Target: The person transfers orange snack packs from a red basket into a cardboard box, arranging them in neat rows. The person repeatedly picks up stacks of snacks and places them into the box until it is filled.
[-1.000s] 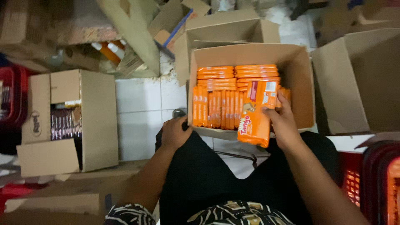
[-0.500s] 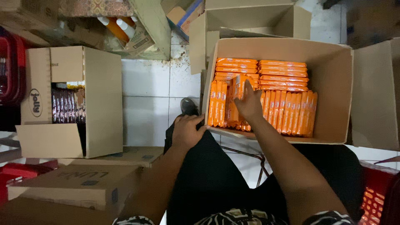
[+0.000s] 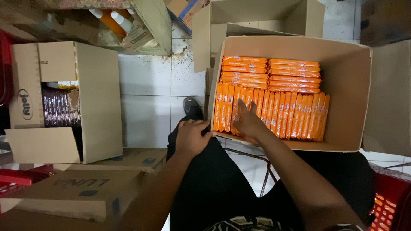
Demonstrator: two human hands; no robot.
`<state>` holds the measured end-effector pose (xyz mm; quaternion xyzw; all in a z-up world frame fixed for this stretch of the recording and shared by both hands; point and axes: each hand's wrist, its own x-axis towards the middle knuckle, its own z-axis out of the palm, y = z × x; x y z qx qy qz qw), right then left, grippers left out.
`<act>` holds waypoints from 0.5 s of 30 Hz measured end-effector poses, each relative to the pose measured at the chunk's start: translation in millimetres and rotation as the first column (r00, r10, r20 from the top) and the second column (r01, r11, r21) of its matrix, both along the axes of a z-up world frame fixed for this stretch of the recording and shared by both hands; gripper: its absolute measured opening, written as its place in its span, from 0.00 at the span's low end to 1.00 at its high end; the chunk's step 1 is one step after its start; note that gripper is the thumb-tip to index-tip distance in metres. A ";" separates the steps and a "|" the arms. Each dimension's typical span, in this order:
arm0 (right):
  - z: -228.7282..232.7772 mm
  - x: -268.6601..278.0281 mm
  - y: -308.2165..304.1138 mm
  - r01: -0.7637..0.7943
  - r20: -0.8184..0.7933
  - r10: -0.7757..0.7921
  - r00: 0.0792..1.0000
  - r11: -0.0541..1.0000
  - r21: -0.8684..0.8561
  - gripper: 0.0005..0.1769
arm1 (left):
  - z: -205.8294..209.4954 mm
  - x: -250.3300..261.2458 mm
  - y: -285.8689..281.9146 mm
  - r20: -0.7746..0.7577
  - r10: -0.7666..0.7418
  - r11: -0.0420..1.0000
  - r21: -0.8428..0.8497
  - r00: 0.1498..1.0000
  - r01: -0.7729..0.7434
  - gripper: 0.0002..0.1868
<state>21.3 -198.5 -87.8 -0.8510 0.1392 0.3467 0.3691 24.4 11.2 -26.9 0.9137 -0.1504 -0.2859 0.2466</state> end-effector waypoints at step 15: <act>31.7 11.7 51.3 -0.274 -0.137 0.251 0.958 0.943 -0.190 0.46 | 6.3 1.8 -1.7 -0.037 0.029 0.999 -0.018 0.999 -0.030 0.23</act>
